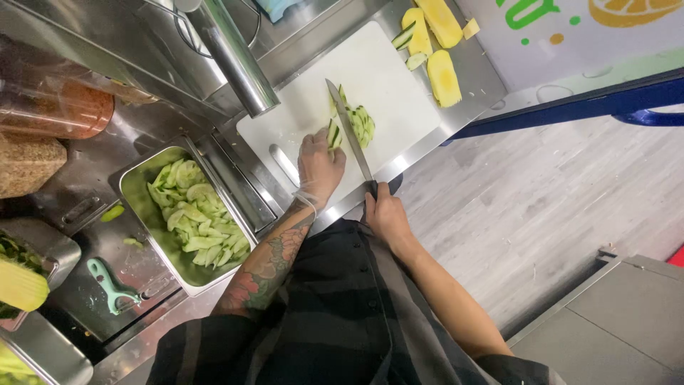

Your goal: Slice cucumbers on a cutting board and place them in a container.

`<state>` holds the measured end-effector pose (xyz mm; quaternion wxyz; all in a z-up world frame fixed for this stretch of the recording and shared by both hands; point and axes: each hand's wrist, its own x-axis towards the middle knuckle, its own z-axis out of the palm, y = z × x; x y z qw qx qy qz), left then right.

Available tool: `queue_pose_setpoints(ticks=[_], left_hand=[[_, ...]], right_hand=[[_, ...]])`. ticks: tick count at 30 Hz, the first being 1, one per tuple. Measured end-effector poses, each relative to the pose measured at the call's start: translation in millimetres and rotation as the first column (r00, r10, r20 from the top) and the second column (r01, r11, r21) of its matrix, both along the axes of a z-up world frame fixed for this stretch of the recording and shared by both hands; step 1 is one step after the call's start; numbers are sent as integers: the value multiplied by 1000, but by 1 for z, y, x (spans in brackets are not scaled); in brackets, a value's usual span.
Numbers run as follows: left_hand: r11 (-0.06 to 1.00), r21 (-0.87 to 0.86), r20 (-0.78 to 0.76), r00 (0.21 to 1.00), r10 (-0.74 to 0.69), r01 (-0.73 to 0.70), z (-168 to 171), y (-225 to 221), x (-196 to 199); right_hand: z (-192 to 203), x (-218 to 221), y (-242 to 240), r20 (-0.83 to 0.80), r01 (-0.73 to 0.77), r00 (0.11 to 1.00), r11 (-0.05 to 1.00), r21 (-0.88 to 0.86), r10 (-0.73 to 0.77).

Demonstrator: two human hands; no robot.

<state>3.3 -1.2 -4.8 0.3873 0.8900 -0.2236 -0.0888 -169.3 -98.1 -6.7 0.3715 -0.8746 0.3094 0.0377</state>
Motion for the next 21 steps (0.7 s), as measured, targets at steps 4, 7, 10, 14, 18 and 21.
queue_pose_setpoints(ticks=[4,7,10,14,18,21], left_hand=[[999,17,58,998,27,-28,-1,-10,16],[998,36,184,981,-62,57,-12,-17,24],[996,73,104,992,-67,59,-15,-16,18],[999,30,93,995,-29,27,-8,4,-9],[1000,-19,129,991,-17,20,-16,18,-24],[1000,-28,136,991,-7,11,-11,19,-24]], right_hand=[[15,-12,2,33,-3,999,1000,-17,3],[36,-8,1,54,47,997,998,49,-50],[38,-2,-1,-60,60,997,997,38,-58],[11,0,1,8,4,1000,999,-50,-4],[11,2,9,57,-47,997,998,-32,49],[21,10,11,63,-50,997,998,-31,52]])
